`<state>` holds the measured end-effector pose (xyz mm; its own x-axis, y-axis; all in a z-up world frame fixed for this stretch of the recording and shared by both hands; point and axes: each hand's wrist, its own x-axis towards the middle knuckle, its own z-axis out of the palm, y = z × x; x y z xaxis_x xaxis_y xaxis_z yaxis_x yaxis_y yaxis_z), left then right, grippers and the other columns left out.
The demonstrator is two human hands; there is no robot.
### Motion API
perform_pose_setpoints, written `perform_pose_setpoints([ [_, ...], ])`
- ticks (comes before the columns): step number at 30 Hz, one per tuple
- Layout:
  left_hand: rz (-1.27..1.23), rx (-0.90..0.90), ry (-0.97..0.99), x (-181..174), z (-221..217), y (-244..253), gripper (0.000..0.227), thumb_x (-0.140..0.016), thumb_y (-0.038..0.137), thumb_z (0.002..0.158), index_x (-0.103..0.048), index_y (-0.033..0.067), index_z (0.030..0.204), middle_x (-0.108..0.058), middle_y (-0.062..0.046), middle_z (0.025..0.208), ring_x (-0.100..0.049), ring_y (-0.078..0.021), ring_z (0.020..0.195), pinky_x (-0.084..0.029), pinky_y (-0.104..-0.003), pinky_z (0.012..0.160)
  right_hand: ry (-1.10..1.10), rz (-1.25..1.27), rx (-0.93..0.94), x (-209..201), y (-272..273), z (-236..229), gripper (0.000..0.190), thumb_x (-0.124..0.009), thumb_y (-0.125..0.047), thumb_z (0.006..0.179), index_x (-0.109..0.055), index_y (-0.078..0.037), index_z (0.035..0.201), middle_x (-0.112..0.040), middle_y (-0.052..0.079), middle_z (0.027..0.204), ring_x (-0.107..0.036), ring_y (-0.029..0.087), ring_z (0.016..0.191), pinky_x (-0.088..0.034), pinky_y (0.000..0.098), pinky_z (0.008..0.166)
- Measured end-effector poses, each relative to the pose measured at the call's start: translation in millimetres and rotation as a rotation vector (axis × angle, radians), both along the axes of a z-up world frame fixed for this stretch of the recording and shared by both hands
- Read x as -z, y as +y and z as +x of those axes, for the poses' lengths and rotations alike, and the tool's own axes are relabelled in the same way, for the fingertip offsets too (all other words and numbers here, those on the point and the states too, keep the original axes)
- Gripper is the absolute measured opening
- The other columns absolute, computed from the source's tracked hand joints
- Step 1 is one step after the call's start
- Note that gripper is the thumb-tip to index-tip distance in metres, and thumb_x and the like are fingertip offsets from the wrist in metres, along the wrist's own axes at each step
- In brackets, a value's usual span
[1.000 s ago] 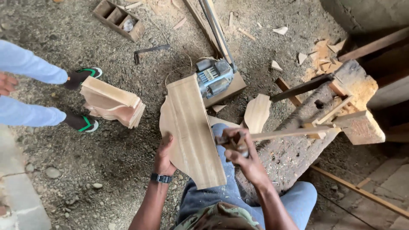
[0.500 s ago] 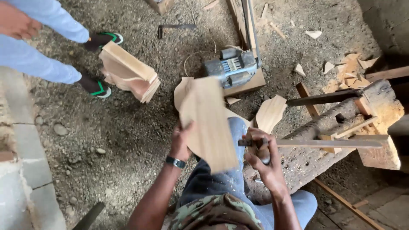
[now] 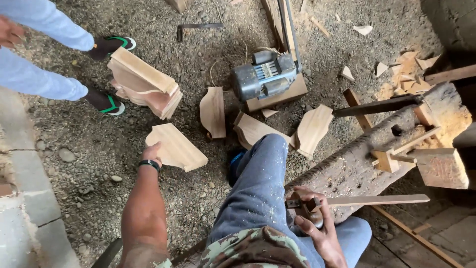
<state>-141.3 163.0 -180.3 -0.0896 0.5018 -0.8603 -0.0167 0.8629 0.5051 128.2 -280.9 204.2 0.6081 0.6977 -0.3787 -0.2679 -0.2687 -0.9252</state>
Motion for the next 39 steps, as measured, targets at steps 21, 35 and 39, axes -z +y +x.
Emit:
perform_pose_setpoints([
  [21,-0.085,0.169,-0.125,-161,31,-64,0.061,-0.054,0.042,0.095,-0.043,0.011,0.146,-0.051,-0.022,0.15,-0.049,-0.0416,0.138,-0.045,-0.062,0.11,0.019,0.115,-0.016,12,-2,-1,0.038,-0.073,-0.015,0.083,-0.055,-0.011,0.116,-0.054,0.02,0.148,-0.062,0.035,0.129,-0.047,0.0505,0.109],
  [35,0.096,0.192,-0.963,-172,118,-136,0.085,-0.084,0.04,0.065,-0.053,0.0149,0.14,-0.065,-0.012,0.127,-0.06,-0.036,0.113,-0.051,-0.057,0.094,-0.128,0.099,0.075,0,2,21,0.048,-0.076,-0.042,0.078,-0.056,-0.023,0.117,-0.054,0.015,0.15,-0.058,0.039,0.134,-0.046,0.0674,0.105],
  [39,0.365,0.621,-0.91,-298,166,-130,0.054,-0.073,0.025,0.067,-0.05,0.0111,0.114,-0.063,-0.011,0.112,-0.062,-0.0312,0.108,-0.056,-0.049,0.086,-0.089,0.392,0.173,-8,3,37,0.046,-0.077,-0.024,0.083,-0.052,-0.016,0.121,-0.051,0.022,0.148,-0.059,0.039,0.127,-0.049,0.0623,0.106],
])
